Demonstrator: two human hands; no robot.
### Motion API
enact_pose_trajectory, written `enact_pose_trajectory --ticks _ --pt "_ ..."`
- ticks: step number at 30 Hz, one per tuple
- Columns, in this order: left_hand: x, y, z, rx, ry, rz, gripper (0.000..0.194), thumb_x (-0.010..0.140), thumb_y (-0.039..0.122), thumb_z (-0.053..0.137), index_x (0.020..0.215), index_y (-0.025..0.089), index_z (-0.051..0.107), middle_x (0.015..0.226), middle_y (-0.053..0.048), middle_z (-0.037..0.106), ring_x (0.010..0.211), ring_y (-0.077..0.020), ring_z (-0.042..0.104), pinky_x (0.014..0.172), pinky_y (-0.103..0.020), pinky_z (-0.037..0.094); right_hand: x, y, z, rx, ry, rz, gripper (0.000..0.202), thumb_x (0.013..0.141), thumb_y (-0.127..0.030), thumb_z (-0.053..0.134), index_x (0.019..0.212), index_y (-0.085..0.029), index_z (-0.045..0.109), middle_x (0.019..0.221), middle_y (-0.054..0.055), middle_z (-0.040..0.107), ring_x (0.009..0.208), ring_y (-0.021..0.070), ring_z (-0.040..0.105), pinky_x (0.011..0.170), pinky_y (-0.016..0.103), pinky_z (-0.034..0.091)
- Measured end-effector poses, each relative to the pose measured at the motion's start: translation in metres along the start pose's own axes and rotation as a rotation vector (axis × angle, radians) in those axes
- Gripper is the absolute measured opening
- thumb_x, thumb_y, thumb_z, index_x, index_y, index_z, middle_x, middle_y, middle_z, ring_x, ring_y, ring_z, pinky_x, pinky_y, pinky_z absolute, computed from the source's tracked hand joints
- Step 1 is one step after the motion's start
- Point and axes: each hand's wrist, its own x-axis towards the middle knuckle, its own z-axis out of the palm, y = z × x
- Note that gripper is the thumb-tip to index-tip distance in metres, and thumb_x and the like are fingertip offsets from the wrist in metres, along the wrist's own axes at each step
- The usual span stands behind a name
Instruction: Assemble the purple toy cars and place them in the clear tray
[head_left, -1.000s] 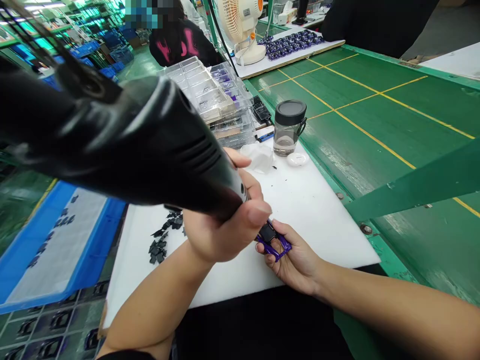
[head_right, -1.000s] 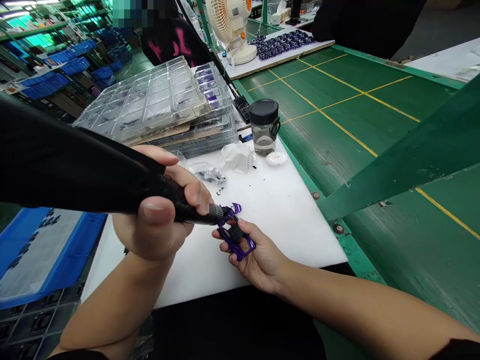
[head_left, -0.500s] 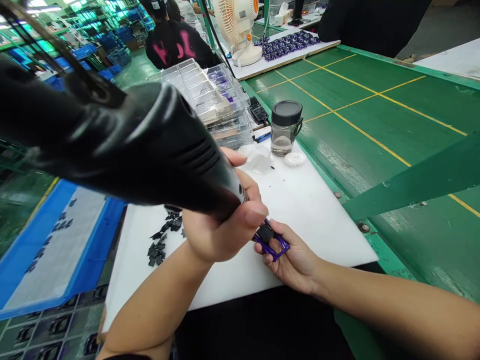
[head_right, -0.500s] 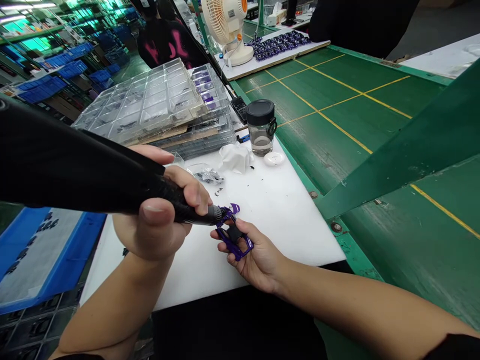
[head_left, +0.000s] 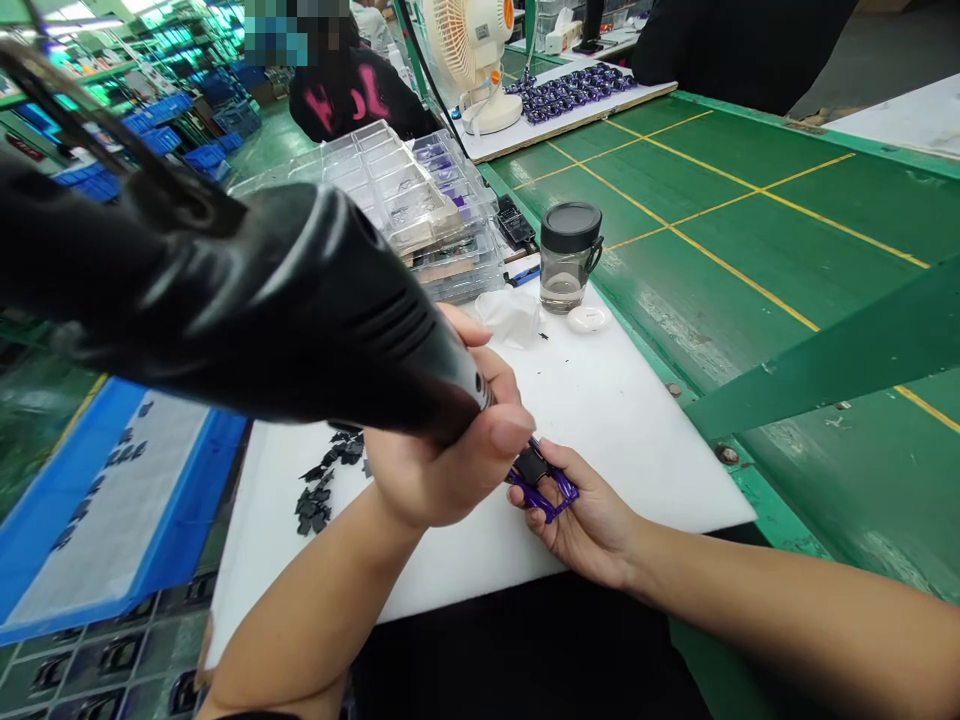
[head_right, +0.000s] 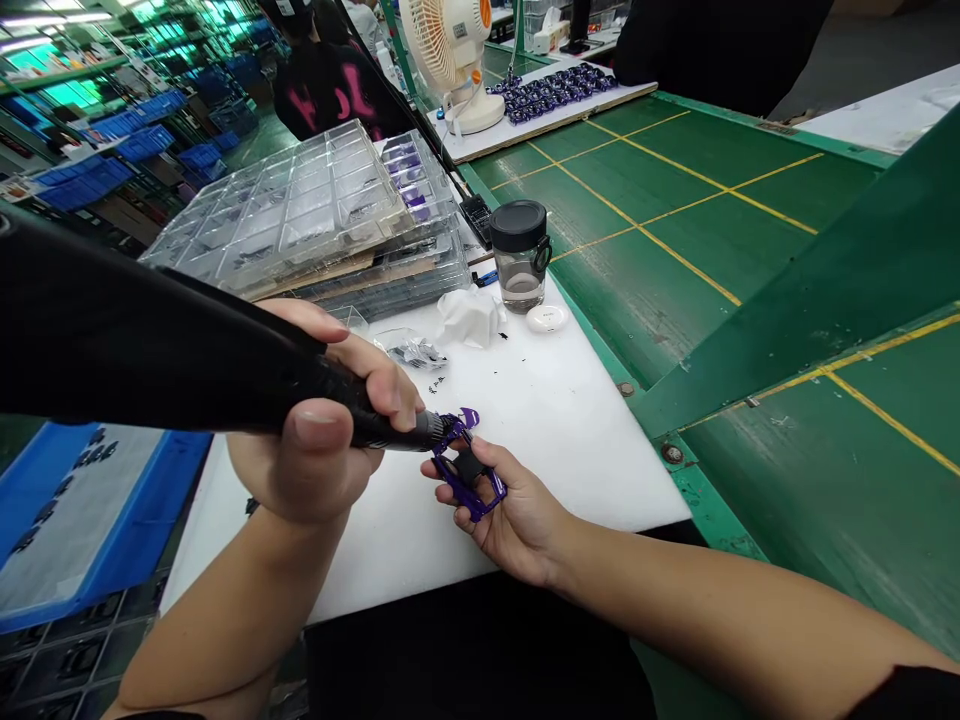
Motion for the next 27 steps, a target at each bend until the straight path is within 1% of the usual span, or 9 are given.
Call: enact_pose_trajectory --ticks 3,6,9,12,16,20,24,27 --pt "-0.0009 -0.0010 0.0004 -0.041 0.001 -0.008 0.034 0.088 0.036 0.075 0.107 0.023 0.051 0.070 0.001 0.058 0.050 -0.0177 0.054 0.050 -0.034 0.048 0.0002 -0.0001 -0.0005 0.004 -0.010 0.005 0.022 0.093 -0.031 0.057 0.100 -0.013 0.067 0.089 0.008 0.073 0.066 0.0128 0.069 0.048 0.014 0.051" --pt "-0.0009 -0.0005 0.0005 0.006 0.021 -0.011 0.035 0.088 0.040 0.075 0.107 0.023 0.052 0.069 0.001 0.057 0.050 -0.0187 0.054 0.049 -0.035 0.048 0.0001 -0.0001 -0.0018 0.007 -0.022 0.008 0.021 0.093 -0.030 0.057 0.099 -0.013 0.067 0.089 0.008 0.073 0.066 0.0128 0.069 0.048 0.014 0.051" --pt "-0.0004 0.0013 0.0002 0.078 0.040 -0.018 0.043 0.085 0.047 0.076 0.113 0.023 0.054 0.067 0.001 0.056 0.050 -0.0192 0.053 0.050 -0.036 0.049 0.0000 0.0000 -0.0029 0.004 -0.019 0.008 0.021 0.092 -0.031 0.059 0.100 -0.013 0.067 0.089 0.008 0.073 0.066 0.0130 0.069 0.048 0.014 0.051" --pt "0.0000 0.0025 -0.0003 0.070 0.037 -0.027 0.051 0.084 0.048 0.078 0.120 0.022 0.052 0.068 0.001 0.057 0.049 -0.0191 0.053 0.052 -0.037 0.049 -0.0002 -0.0001 -0.0028 0.002 -0.013 0.007 0.021 0.093 -0.031 0.058 0.099 -0.013 0.067 0.089 0.008 0.073 0.066 0.0129 0.069 0.048 0.014 0.051" --pt "-0.0002 0.0019 -0.0009 0.062 0.028 -0.008 0.047 0.085 0.046 0.078 0.116 0.022 0.053 0.068 0.000 0.058 0.050 -0.0197 0.054 0.053 -0.037 0.050 0.0000 -0.0002 -0.0014 0.007 -0.018 0.006 0.022 0.093 -0.032 0.057 0.099 -0.012 0.067 0.093 0.009 0.073 0.066 0.0123 0.069 0.048 0.014 0.051" --pt "-0.0008 0.0006 -0.0010 0.050 0.022 -0.006 0.043 0.087 0.043 0.076 0.116 0.022 0.052 0.068 0.000 0.058 0.049 -0.0193 0.054 0.052 -0.037 0.050 0.0002 -0.0001 -0.0003 0.005 -0.032 0.015 0.023 0.092 -0.032 0.058 0.100 -0.012 0.066 0.089 0.008 0.073 0.067 0.0125 0.069 0.049 0.014 0.051" --pt "-0.0011 -0.0015 -0.0001 0.132 0.039 0.018 0.036 0.088 0.048 0.073 0.104 0.024 0.054 0.067 0.001 0.055 0.049 -0.0182 0.054 0.050 -0.035 0.049 0.0000 -0.0002 0.0017 0.000 -0.014 0.002 0.022 0.092 -0.031 0.058 0.100 -0.012 0.066 0.086 0.008 0.072 0.066 0.0125 0.068 0.049 0.014 0.051" --pt "-0.0010 -0.0034 0.0006 0.120 0.038 0.049 0.032 0.089 0.045 0.073 0.101 0.023 0.052 0.067 0.002 0.055 0.049 -0.0175 0.053 0.050 -0.034 0.048 -0.0006 -0.0006 0.0033 0.006 -0.001 0.002 0.022 0.093 -0.031 0.057 0.099 -0.012 0.066 0.088 0.009 0.072 0.066 0.0125 0.069 0.048 0.014 0.051"
